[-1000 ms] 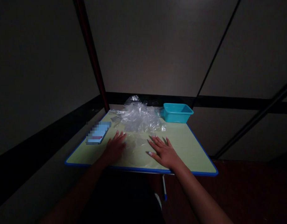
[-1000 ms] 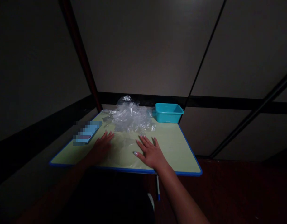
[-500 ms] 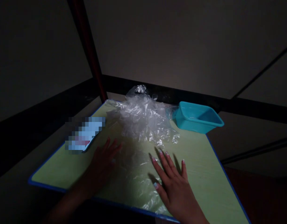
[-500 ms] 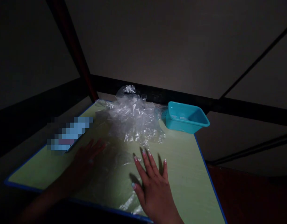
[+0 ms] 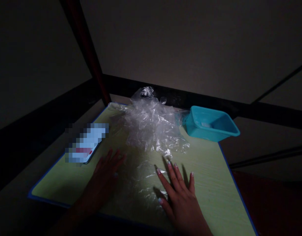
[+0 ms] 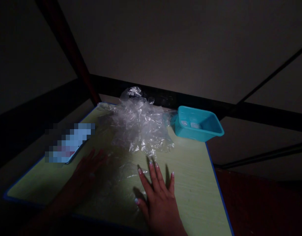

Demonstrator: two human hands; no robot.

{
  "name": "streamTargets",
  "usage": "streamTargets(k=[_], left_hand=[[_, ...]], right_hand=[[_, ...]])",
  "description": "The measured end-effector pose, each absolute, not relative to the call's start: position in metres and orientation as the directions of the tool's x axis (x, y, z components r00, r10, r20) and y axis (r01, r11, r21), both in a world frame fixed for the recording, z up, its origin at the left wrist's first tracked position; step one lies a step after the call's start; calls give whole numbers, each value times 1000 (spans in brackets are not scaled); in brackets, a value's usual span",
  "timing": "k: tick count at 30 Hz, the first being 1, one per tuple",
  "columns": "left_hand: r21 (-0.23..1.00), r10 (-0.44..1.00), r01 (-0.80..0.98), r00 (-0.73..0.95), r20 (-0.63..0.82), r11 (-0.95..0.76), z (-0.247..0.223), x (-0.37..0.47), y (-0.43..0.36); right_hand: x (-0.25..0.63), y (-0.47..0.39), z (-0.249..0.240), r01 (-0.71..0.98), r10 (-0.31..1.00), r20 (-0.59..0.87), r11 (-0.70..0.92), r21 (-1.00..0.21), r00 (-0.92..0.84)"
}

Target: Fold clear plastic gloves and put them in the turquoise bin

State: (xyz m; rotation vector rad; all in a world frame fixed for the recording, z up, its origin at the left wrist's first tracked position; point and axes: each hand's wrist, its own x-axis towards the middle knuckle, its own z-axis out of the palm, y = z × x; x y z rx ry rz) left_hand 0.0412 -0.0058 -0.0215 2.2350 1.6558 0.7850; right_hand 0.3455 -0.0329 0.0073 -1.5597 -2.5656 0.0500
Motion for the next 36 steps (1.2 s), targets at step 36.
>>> streamTargets(k=[36], left_hand=[[788,951,556,13,310,-265,-26,42,13]], right_hand=[[340,-35,16,925,933,110,356,-129,-344]])
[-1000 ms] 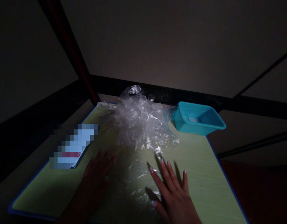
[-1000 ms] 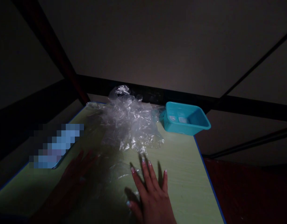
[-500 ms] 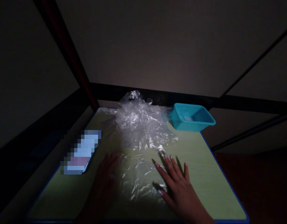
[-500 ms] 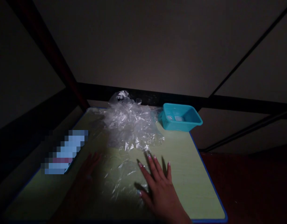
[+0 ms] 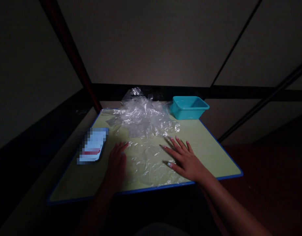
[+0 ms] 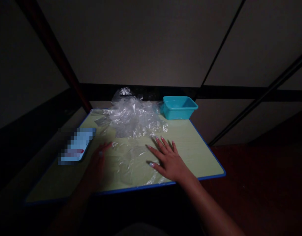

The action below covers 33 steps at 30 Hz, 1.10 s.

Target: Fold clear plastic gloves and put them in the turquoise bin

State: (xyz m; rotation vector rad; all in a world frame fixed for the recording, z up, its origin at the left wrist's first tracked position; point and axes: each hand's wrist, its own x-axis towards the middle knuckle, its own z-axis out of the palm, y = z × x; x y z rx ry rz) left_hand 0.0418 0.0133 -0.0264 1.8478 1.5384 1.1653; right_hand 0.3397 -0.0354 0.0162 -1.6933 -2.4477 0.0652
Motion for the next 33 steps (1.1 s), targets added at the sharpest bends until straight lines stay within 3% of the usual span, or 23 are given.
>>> streamTargets(k=[8,12,18,21,26,33], left_hand=[[842,969,486,46,242,-234,-16,37,18],[869,967,432,34,251,-241,-9,38,16],[924,967,330,-97,236,-192,-5,44,15],[919,960,344,-127,250,-194,-4,47,18],[886,944,406,-134,302,-226,-3,50,22],[828,929,490,-90,359,-273,0,52,18]], right_hand=[[339,-34,18,943,953,135,292,-158,-272],[338,-41,23,955,946,205,278,-105,-252],[317,-87,29,856,845,207,513,-58,-493],[316,-102,25,821,820,148,566,-71,-552],[326,-102,16,851,853,106,519,-80,-511],[332,-105,4,865,851,209,499,-43,-481]])
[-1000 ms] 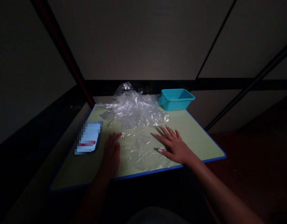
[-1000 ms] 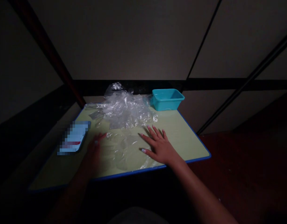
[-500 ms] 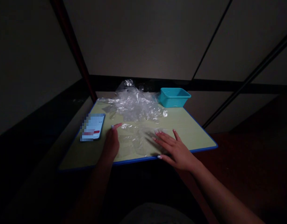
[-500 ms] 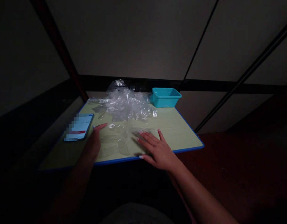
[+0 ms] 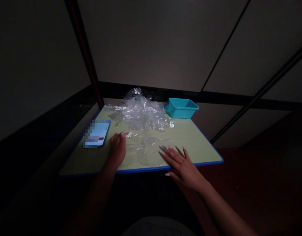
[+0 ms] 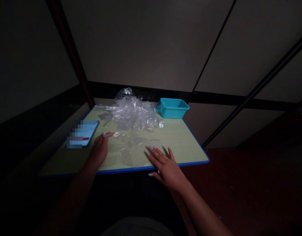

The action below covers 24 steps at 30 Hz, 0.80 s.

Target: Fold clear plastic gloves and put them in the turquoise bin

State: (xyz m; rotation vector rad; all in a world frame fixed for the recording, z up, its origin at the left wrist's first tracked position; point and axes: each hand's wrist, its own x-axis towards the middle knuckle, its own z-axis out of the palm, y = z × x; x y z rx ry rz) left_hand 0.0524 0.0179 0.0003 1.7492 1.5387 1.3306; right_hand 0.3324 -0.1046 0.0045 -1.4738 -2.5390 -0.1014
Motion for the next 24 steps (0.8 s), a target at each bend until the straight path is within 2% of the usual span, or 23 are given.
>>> streamTargets(k=[6,9,12,15,18,21,24], left_hand=[[875,962,429,-47,269,-224,3,48,5],[860,949,436,-41,313,-264,0,48,4],[799,916,487,8,400,-353,-3,46,2],[642,818,558,127,560,-526,-1,41,-4],[375,664,610,356,657,-698,-1,32,-17],[154,570,614,570,592,-774,-7,21,-31],[33,550,627,655,518,-779,-15,13,-40]], right_hand=[[340,-103,-9,820,744,433,572,-17,-510],[344,-101,-17,782,662,537,624,-7,-523],[346,-101,-20,783,644,576,623,-11,-504],[346,-101,-19,799,664,561,601,-10,-493],[343,-101,-16,805,680,552,593,-25,-483],[339,-102,-14,796,682,562,601,-67,-467],[338,-103,-13,783,676,572,615,-89,-466]])
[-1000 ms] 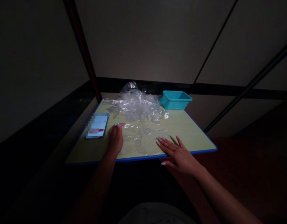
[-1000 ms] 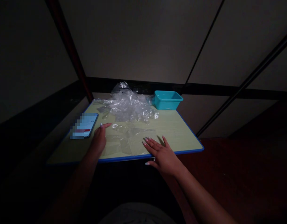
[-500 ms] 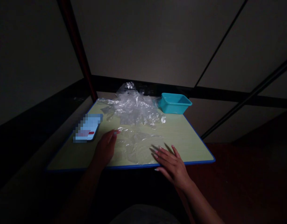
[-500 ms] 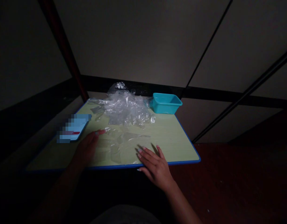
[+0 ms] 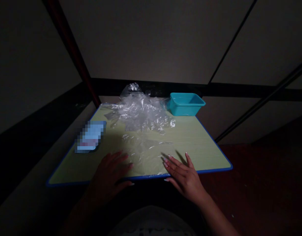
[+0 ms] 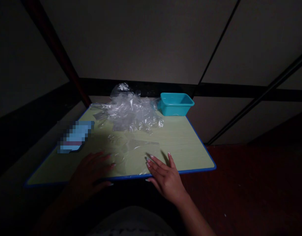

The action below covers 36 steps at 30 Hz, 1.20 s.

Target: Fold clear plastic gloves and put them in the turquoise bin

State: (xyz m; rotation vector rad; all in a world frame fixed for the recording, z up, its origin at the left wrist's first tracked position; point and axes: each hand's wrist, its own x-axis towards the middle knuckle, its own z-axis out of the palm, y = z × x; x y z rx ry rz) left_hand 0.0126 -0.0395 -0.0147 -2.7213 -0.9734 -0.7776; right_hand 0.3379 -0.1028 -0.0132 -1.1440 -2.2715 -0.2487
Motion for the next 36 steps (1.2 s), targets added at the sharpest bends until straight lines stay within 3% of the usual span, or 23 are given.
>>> streamTargets(k=[5,13,19,22,26,32,36], left_hand=[[-12,510,605,682,524,-796,-20,9,-43],[187,537,525,662,524,-830,-26,12,-51],[75,536,614,616,577,-786,-25,11,-53],[79,520,582,646,559,-809,-24,5,-51],[174,534,545,622,572,-820,-24,-2,-51],[357,632,531,539,557,-768,-12,3,-48],[454,721,561,505,474,-692,-6,9,-42]], right_hand=[[339,-104,-16,754,642,606,649,-102,-470],[347,-106,-25,721,636,585,682,-122,-504],[348,-103,-16,717,651,581,679,-159,-488],[349,-103,-11,721,659,580,672,-168,-479],[352,-103,-7,729,677,574,657,-191,-460],[353,-103,-3,669,739,585,623,-405,-334],[350,-100,2,676,790,534,571,-466,-300]])
